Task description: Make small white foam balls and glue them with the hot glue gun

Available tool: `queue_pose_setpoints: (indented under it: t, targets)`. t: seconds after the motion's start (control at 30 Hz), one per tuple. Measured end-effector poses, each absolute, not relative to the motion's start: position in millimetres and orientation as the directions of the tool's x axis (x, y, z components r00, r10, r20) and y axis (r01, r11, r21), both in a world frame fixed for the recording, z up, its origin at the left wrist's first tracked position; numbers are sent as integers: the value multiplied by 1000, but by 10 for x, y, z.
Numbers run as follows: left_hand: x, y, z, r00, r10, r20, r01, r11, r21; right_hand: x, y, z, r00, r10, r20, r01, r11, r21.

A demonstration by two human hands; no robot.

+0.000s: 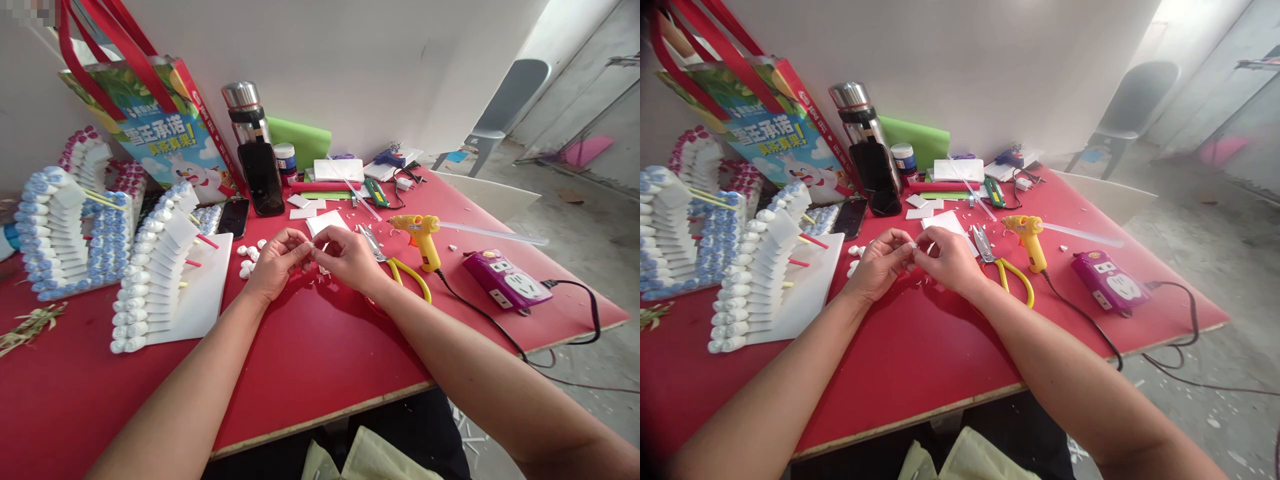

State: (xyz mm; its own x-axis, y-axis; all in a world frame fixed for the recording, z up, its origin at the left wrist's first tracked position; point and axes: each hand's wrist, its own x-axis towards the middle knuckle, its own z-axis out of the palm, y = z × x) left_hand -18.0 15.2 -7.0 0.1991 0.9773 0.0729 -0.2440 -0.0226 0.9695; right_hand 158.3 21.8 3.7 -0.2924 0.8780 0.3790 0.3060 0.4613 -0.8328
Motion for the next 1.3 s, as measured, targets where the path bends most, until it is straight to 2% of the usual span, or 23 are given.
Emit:
queue_pose_setpoints:
  t: [0.9, 1.3]
  targets:
    - [-165, 144, -61, 192, 979, 66, -235, -19, 972, 1590, 213, 48, -290, 877, 384, 314, 466, -827]
    - [-173, 154, -72, 186, 980, 76, -236, -30, 971, 1567, 209, 39, -275, 920, 280, 317, 362, -877]
